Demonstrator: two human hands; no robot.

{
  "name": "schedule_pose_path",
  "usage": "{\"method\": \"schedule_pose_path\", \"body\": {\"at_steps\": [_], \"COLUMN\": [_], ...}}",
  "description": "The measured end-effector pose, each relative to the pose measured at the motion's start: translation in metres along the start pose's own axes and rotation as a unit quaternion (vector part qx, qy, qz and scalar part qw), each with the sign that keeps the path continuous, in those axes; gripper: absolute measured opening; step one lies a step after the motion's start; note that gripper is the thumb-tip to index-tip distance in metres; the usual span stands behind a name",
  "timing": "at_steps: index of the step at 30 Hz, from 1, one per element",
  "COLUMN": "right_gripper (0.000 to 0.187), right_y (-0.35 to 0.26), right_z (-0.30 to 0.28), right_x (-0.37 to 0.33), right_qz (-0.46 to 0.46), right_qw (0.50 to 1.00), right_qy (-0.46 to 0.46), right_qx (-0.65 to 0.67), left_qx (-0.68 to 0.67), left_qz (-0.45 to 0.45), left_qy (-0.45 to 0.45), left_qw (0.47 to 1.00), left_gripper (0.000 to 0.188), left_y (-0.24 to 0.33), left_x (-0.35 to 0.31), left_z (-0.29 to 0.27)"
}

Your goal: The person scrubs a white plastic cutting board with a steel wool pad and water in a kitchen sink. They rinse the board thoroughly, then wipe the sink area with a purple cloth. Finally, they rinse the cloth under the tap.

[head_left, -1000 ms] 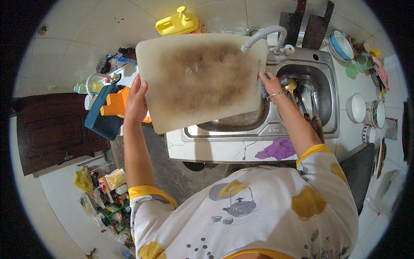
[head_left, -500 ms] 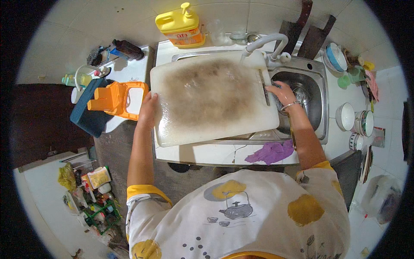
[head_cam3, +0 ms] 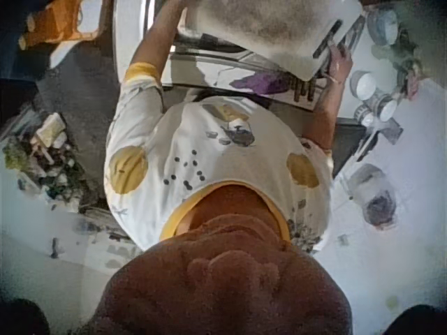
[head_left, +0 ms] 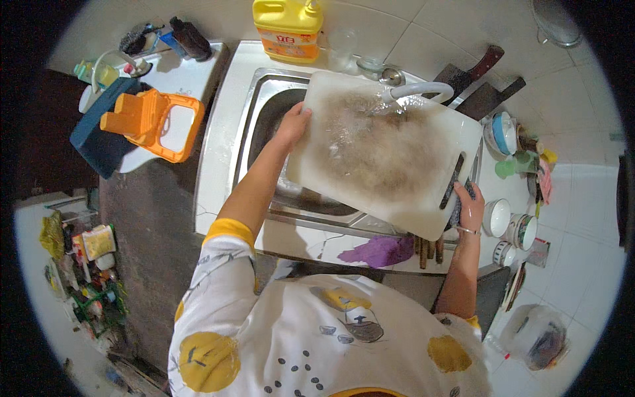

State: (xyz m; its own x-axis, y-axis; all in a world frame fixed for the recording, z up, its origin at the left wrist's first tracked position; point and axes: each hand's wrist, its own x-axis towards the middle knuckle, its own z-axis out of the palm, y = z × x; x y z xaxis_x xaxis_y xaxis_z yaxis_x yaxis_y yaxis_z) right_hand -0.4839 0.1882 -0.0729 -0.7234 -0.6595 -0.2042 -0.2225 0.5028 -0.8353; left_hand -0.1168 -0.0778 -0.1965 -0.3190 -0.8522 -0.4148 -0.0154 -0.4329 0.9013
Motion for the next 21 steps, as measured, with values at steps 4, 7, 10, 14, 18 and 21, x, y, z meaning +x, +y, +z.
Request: {"method": "schedule_pose_path", "body": {"at_steps": [4, 7, 10, 14, 18, 21], "right_gripper": [0.067, 0.058, 0.045, 0.028, 0.019, 0.02], "right_y": [-0.044, -0.033, -0.058, -0.074, -0.082, -0.085], "right_z": [-0.001, -0.005, -0.01, 0.013, 0.032, 0.041], "right_x": [-0.024, -0.018, -0.02, -0.025, -0.024, -0.022], "right_qz": [0.019, 0.03, 0.047, -0.032, -0.05, -0.142], "right_qw": [0.999, 0.998, 0.972, 0.957, 0.931, 0.907], "right_qy": [-0.014, -0.023, -0.228, -0.279, -0.335, -0.373], "right_qx": [0.034, 0.05, 0.04, -0.078, -0.136, -0.135], "left_qx": [-0.045, -0.088, -0.078, -0.085, -0.021, -0.037], "left_qz": [-0.022, -0.041, -0.046, -0.068, -0.075, -0.084], "left_qy": [-0.018, -0.015, 0.004, 0.033, 0.096, 0.142], "left_qw": [0.999, 0.995, 0.996, 0.994, 0.992, 0.986], "left_gripper": [0.033, 0.033, 0.031, 0.039, 0.051, 0.06], "left_y": [-0.022, -0.028, -0.052, -0.07, -0.077, -0.094], "left_x": [0.014, 0.009, 0.014, 0.021, 0.027, 0.062], "left_z": [0.019, 0.028, 0.022, 0.019, 0.01, 0.0]}}
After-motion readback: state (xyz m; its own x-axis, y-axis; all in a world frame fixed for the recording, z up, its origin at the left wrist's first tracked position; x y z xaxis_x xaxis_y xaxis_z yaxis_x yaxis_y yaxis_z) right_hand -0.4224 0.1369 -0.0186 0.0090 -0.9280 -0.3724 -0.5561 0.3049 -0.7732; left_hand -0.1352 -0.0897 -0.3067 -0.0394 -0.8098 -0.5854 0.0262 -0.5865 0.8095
